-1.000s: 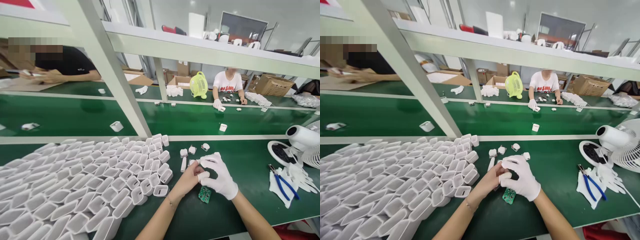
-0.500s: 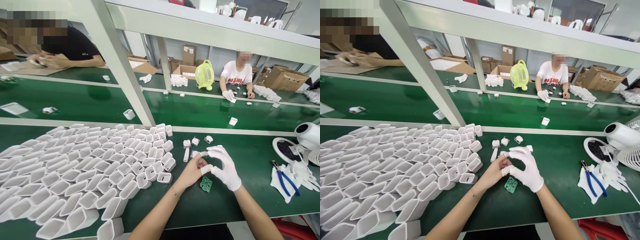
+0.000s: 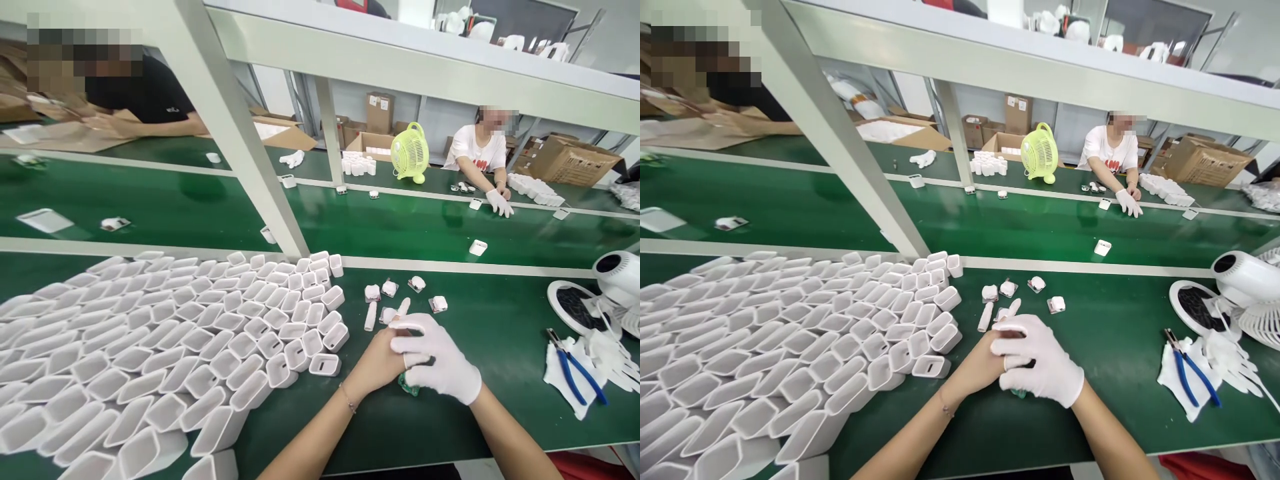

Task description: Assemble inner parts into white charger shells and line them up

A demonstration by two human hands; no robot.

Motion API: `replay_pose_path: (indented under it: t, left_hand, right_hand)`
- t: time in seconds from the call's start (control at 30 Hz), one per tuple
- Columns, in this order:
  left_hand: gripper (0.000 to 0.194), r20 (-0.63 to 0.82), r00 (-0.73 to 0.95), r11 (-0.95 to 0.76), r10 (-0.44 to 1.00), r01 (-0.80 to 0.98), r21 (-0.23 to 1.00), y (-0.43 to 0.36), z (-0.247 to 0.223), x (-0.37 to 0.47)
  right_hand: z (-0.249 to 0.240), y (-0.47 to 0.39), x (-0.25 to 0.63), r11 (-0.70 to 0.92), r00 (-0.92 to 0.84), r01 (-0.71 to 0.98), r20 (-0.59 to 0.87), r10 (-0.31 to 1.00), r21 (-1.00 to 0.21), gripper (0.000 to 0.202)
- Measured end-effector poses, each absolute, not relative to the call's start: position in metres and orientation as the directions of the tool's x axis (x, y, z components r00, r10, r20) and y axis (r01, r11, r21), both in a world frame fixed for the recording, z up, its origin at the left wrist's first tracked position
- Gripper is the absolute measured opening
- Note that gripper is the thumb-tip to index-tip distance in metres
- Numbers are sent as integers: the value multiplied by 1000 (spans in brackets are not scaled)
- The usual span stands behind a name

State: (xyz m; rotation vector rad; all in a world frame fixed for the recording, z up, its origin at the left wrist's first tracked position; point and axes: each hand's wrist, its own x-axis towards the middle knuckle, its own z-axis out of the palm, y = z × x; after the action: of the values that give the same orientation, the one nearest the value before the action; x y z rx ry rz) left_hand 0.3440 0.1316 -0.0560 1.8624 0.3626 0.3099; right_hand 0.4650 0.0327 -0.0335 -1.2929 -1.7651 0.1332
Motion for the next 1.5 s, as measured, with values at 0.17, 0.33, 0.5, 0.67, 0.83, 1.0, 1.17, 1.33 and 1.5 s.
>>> replay_pose_path:
  t: [0.17,0.33,0.5,0.67,0.83,1.0,1.17,1.33,1.5]
  left_hand:
    - [45,1,852,-653,524,401,643,124,-54,345]
    - [60,35,882,-782,470,397,480,115,-60,347]
    - [61,5,888,-772,459,396,498,109,-60,348]
    - [33,-61,884,-719,464,416,556,110,-57,346]
    - [29,-32,945,-760,325,281,585,110,-63,343]
    - [40,129,954,-716,270,109,690,107,-66,341]
    - [38,22,969,-563,246,125,817,110,-58,335]
    - [65,1,984,-382,178,68,922,110,-52,331]
    - [78,42,990,-357,135,8,934,107,-52,334]
  right_hand:
    - [-39,30,475,134,319,825,648,691,-549,7]
    - [-47,40,462,59,308,884,672,674,-464,7]
    - [-47,42,457,114,254,911,757,603,-396,12]
    - [-45,37,463,214,396,654,569,721,-726,5]
    - [-41,39,460,243,253,9,237,938,-970,36]
    - [-41,41,461,54,-56,-52,57,997,-997,28]
    - [-41,37,469,143,77,-184,131,988,-972,41]
    - [-40,34,466,-28,-90,-181,-12,996,-983,41]
    - [-40,32,468,85,-98,-194,106,990,-977,42]
